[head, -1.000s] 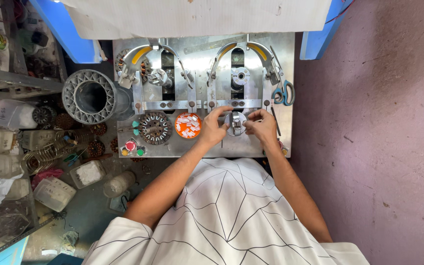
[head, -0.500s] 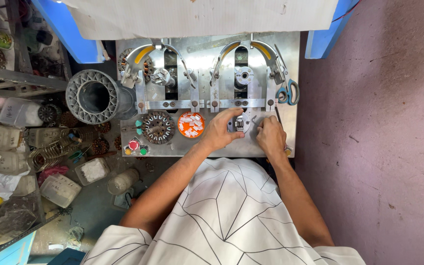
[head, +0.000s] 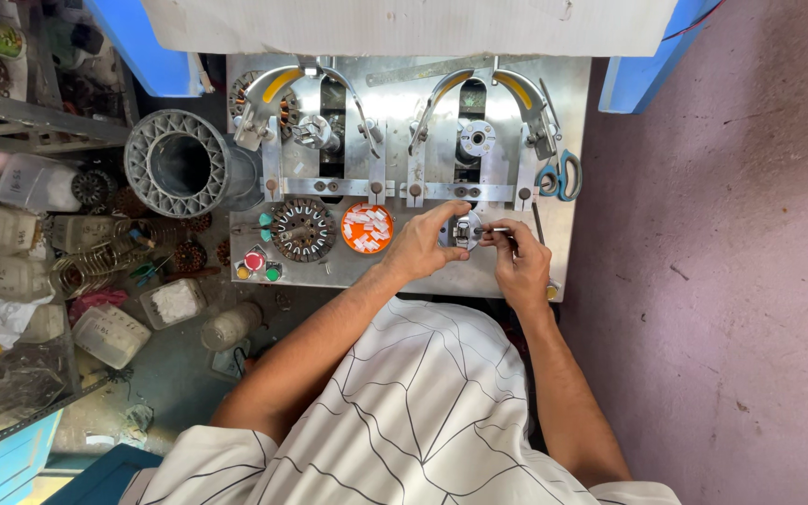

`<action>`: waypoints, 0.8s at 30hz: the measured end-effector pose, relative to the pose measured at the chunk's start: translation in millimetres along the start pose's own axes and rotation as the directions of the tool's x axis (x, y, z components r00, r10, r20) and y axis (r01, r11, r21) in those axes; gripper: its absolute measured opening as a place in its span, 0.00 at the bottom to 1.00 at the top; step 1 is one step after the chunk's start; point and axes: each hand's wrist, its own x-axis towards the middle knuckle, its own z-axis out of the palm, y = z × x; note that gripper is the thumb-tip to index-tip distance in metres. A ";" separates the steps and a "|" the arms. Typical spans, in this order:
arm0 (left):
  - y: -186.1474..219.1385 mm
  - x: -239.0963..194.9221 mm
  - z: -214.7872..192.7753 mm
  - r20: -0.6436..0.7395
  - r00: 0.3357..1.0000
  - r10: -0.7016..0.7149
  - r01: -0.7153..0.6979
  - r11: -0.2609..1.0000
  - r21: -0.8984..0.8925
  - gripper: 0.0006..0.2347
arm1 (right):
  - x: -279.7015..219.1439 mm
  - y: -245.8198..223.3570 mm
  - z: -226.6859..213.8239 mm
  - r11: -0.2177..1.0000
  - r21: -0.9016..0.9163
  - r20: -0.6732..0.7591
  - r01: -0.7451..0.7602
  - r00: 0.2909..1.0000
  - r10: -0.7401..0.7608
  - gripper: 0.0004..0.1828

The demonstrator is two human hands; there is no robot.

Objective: The person assembles motor stator components by placing a circular stator into a machine, handling a cylindrical metal housing, and using a screwdriver to tighten a small component.

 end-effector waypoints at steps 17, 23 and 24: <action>1.2 -5.3 9.0 -0.085 0.994 -0.072 0.077 0.995 0.062 0.33 | 12.3 49.9 26.5 0.932 0.357 -0.058 -0.067 0.994 0.093 0.11; -14.5 10.4 -9.3 0.109 0.970 0.217 -0.227 0.969 0.092 0.35 | 11.4 48.4 5.6 0.962 0.274 0.157 0.001 0.987 -0.045 0.11; -15.4 10.2 -8.3 0.105 0.973 0.207 -0.217 0.972 0.088 0.34 | 10.7 45.0 3.0 0.957 0.291 0.176 0.018 0.982 -0.072 0.10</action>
